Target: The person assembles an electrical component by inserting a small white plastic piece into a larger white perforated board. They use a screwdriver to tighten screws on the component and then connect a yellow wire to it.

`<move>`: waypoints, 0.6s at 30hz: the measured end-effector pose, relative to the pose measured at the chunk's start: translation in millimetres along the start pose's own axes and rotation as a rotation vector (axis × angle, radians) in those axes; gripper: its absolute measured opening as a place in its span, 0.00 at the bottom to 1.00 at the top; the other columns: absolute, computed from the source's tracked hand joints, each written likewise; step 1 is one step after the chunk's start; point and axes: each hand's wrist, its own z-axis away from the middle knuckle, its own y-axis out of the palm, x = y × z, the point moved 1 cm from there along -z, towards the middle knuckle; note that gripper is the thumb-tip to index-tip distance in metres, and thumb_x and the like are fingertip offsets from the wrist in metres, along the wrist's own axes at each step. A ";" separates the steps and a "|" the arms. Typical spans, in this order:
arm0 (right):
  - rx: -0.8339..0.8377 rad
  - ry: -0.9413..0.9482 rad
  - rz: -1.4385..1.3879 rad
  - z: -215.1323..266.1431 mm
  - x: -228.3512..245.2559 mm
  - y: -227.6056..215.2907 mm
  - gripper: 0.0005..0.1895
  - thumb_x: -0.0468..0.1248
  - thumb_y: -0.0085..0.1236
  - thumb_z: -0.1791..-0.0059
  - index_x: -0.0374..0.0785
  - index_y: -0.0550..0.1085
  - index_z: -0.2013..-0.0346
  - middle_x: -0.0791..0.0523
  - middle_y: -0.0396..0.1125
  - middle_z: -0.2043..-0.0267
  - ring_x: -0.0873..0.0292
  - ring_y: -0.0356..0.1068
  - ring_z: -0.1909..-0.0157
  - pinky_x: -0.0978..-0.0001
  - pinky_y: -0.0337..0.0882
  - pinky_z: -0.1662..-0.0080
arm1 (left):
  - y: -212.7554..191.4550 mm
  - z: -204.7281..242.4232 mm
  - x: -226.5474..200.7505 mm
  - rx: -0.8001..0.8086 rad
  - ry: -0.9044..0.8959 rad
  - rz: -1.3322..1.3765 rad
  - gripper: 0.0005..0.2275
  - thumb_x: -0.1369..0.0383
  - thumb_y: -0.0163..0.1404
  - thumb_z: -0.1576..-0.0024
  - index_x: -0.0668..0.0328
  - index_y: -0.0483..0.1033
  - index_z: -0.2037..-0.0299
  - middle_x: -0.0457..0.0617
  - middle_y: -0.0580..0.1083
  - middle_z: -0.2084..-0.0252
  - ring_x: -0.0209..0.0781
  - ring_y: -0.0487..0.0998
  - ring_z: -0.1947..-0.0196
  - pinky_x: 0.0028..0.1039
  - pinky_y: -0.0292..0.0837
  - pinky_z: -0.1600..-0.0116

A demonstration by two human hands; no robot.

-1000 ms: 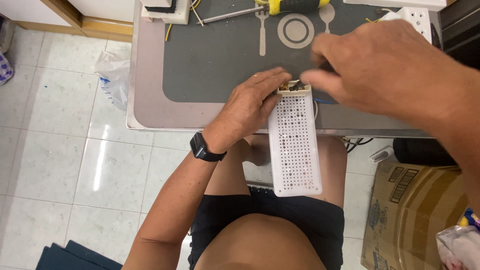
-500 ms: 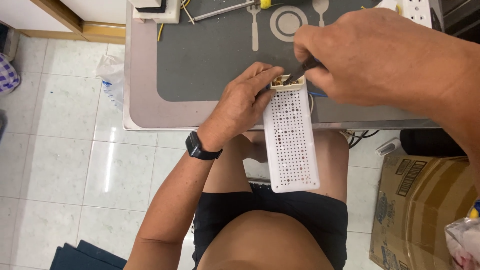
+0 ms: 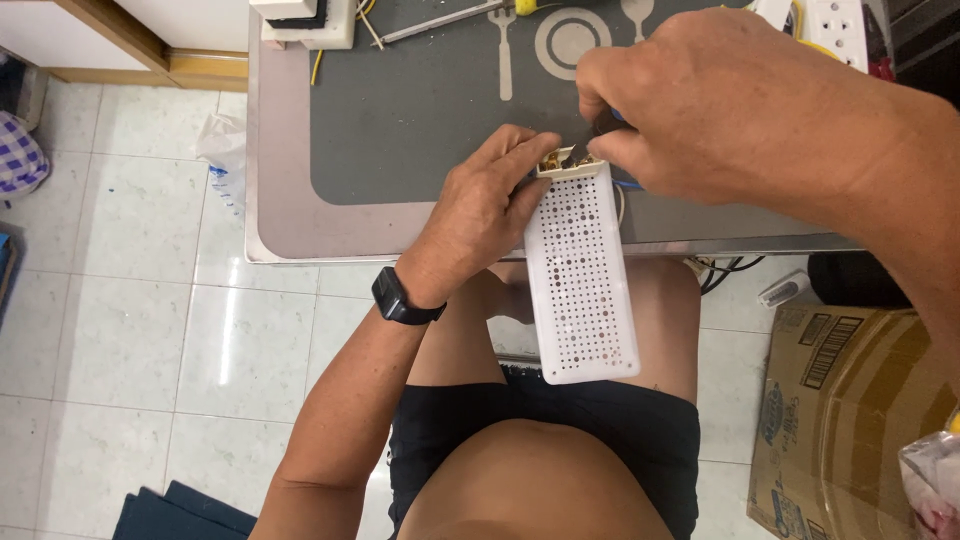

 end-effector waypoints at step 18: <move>-0.236 -0.006 0.137 -1.6 -13.9 20.1 0.26 0.59 0.50 0.46 0.42 0.74 0.73 0.57 0.70 0.78 0.55 0.71 0.69 0.65 0.70 0.68 | -1.9 -0.1 4.3 0.048 0.007 0.074 0.17 0.79 0.45 0.39 0.66 0.63 0.40 0.55 0.70 0.47 0.50 0.73 0.46 0.33 0.71 0.44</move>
